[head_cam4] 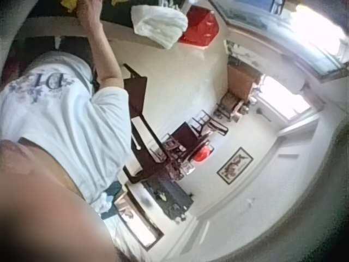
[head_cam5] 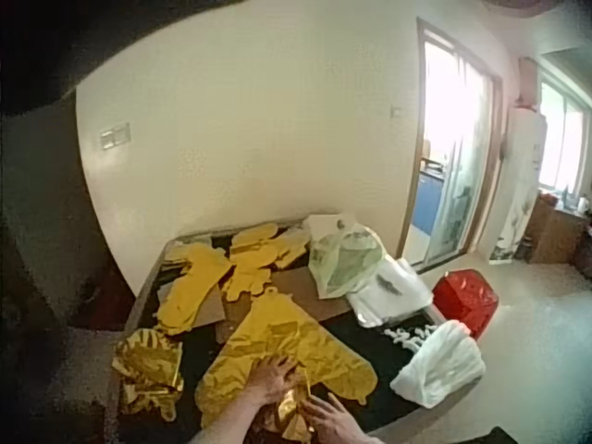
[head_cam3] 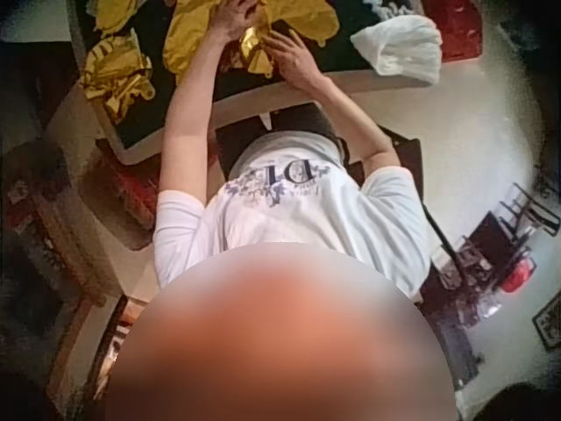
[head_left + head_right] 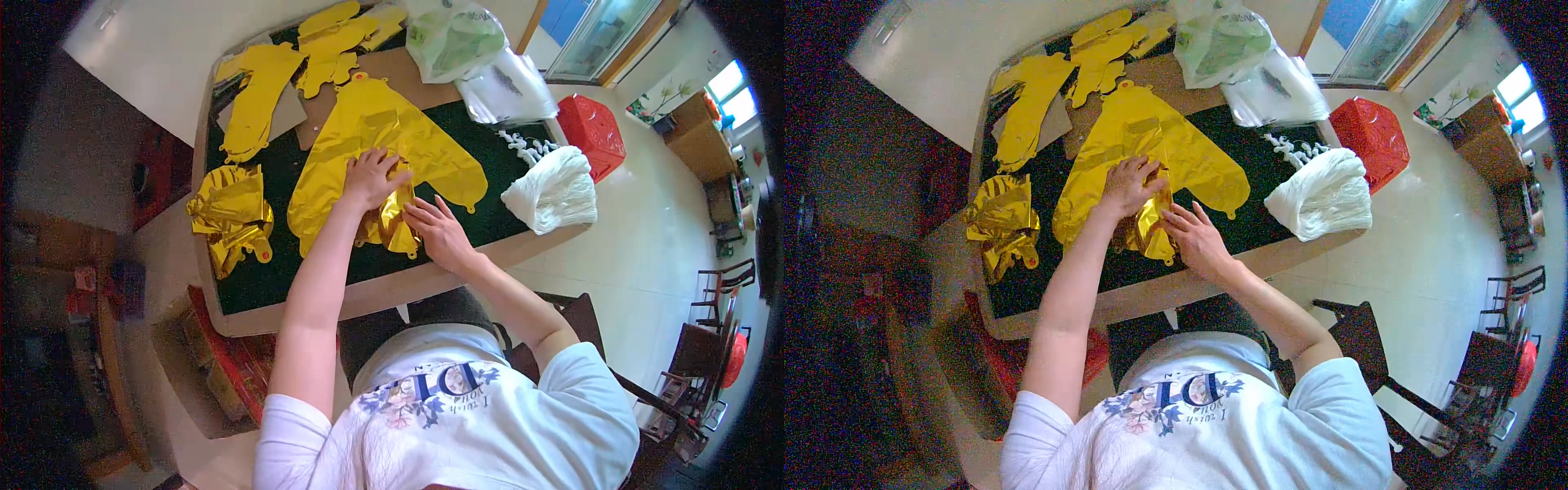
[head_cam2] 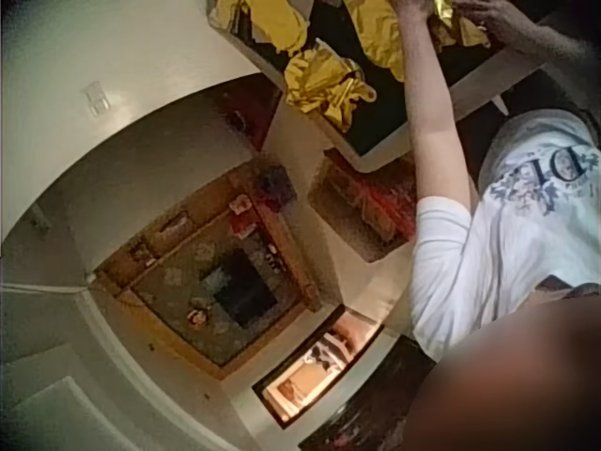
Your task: The person folds and organizes deflated yellow foil balloons on a table by hand.
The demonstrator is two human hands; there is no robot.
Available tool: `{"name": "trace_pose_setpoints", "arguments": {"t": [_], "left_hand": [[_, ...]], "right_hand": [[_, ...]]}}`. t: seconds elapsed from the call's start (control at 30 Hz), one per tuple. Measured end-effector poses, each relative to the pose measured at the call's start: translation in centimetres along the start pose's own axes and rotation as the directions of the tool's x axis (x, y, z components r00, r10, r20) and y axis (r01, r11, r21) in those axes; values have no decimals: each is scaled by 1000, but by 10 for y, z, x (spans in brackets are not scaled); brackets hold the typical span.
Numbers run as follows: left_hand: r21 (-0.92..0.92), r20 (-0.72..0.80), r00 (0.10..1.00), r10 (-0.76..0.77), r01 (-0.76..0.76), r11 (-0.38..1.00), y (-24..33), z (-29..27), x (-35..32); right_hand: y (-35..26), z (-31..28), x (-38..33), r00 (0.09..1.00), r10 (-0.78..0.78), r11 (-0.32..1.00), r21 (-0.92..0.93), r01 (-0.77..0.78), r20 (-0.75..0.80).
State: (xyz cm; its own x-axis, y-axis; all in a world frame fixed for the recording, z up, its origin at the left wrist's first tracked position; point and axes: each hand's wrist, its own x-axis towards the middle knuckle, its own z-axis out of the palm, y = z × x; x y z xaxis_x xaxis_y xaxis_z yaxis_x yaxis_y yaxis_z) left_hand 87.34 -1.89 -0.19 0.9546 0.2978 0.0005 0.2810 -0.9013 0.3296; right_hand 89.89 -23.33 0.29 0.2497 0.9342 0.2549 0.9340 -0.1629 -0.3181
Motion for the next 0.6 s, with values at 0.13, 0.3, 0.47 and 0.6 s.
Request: {"name": "trace_pose_setpoints", "arguments": {"t": [0.13,0.3,0.47,0.6], "left_hand": [[81,50,998,32,-36,996,2,-8,-5],[96,38,998,52,-56,994,2,-6,-4],[98,20,998,63,-64,993,1,-5,-5],[94,29,999,39,-41,995,0,-7,-9]], "right_hand": [[3,2,0,1000,2,1000,26,-3,11],[19,4,12,989,121,991,72,-115,-84],[23,0,9,995,97,995,37,-96,-30],[10,-11,-15,999,14,1000,3,-14,45]]}}
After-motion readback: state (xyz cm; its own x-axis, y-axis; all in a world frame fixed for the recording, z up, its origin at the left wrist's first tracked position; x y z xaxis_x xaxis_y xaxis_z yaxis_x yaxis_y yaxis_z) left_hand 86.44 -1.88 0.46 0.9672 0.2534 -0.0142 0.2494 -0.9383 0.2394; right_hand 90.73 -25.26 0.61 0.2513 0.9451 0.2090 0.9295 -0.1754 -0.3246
